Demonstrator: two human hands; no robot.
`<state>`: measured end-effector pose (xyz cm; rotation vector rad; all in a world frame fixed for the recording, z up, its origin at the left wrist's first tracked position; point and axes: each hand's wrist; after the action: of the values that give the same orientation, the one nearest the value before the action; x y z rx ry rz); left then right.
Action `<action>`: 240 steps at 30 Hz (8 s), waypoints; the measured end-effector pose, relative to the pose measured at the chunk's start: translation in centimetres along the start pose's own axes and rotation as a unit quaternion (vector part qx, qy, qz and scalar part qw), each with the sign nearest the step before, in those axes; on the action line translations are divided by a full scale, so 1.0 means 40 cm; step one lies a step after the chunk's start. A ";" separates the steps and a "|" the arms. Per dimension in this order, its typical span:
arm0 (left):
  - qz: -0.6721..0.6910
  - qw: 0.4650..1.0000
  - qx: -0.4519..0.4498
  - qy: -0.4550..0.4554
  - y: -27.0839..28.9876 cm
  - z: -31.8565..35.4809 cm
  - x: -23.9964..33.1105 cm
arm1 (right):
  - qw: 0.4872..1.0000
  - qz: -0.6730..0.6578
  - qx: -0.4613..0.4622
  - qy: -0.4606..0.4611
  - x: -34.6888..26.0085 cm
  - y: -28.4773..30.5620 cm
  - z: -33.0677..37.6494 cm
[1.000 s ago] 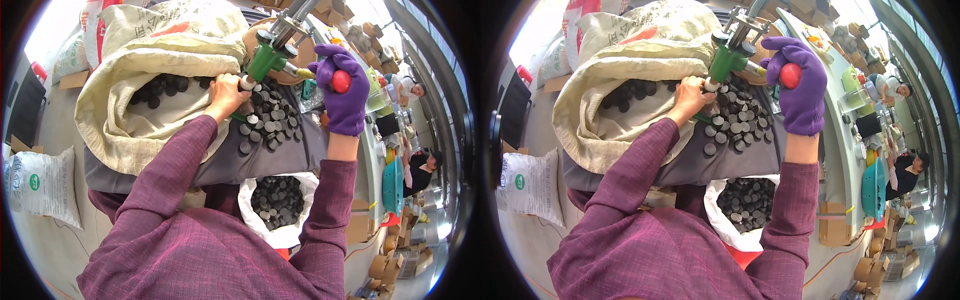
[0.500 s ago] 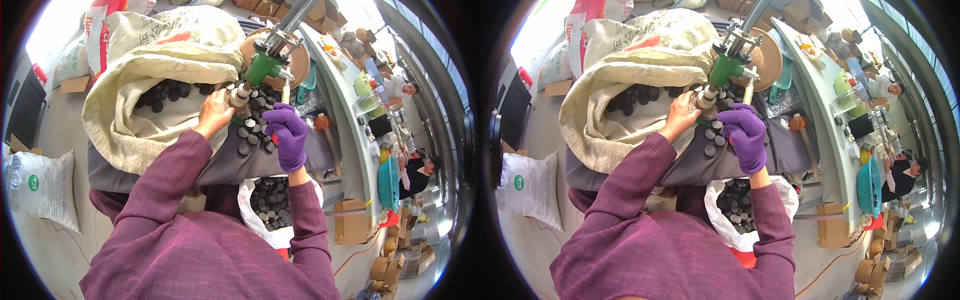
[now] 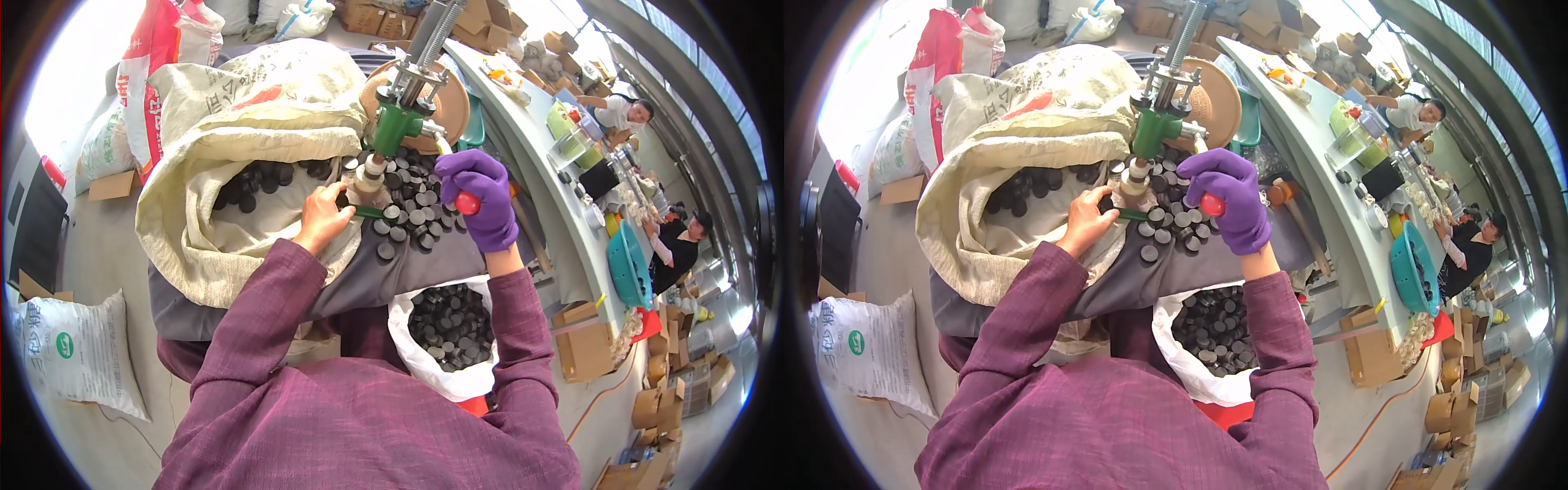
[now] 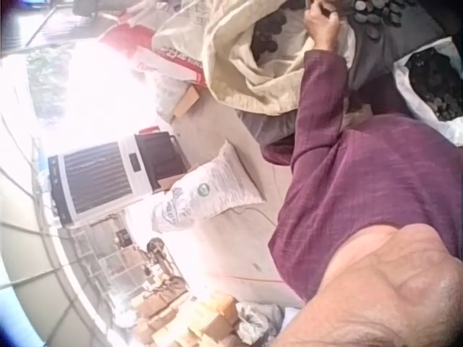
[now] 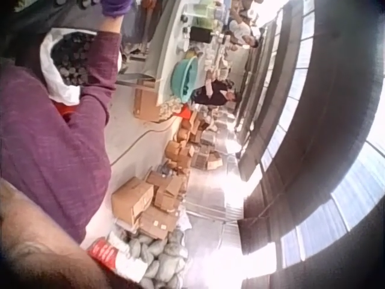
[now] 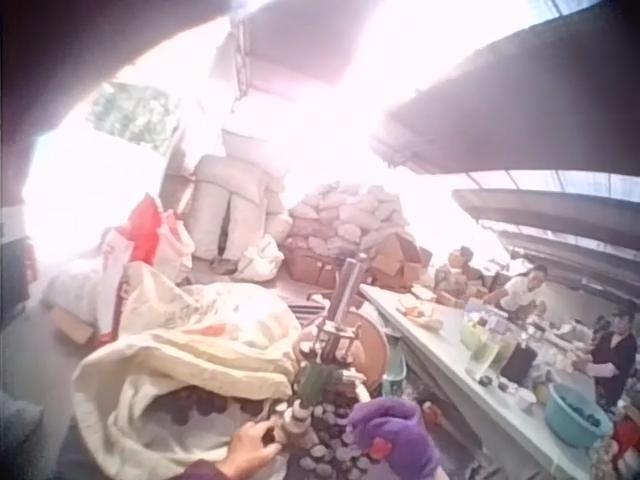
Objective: The person processes small circular black components from a large sack using a manual hand press.
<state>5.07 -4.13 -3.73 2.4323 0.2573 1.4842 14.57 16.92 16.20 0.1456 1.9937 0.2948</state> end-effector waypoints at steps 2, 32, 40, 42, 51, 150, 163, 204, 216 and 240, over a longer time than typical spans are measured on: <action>0.008 1.000 0.000 0.001 0.009 0.002 -0.003 | 1.000 0.006 0.005 0.027 0.014 0.010 -0.006; 0.065 0.986 0.142 -0.058 -0.121 -0.167 -0.035 | 0.934 0.331 0.074 0.109 0.474 -0.046 -0.187; 0.228 0.973 -0.029 0.011 -0.083 -0.210 -0.004 | 0.980 0.182 -0.024 0.071 0.531 -0.057 -0.226; 0.221 0.974 -0.040 -0.001 -0.079 -0.215 -0.021 | 0.968 0.242 -0.040 0.046 0.500 -0.050 -0.224; 0.406 0.907 -0.104 0.036 -0.089 -0.232 -0.021 | 0.909 0.416 0.014 0.012 0.467 0.009 -0.139; -0.207 0.951 -0.155 -0.170 -0.315 0.094 0.168 | 0.915 0.403 0.014 -0.011 0.514 0.109 0.115; 0.048 0.931 -0.275 -0.234 -0.323 0.302 0.271 | 0.920 0.373 0.120 0.010 0.334 0.103 0.486; 0.019 0.986 -0.069 -0.150 -0.048 0.147 0.113 | 0.585 0.664 0.171 -0.434 0.333 0.661 0.404; 0.016 0.987 -0.077 -0.143 -0.058 0.151 0.111 | 0.886 0.161 0.372 -0.226 0.375 0.593 0.376; -0.010 0.988 -0.092 -0.121 -0.047 0.145 0.131 | 0.918 0.387 0.001 -0.084 0.465 -0.069 -0.277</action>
<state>12.60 -1.64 -2.46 2.4200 0.0895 1.1338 -3.29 17.02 3.68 0.9388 1.6827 0.7541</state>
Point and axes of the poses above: each hand's wrist, its own z-axis away from the middle knuckle, its own y-axis out of the back of the hand, x = y × z, and after that the axes turned 10 degrees about z, right-handed
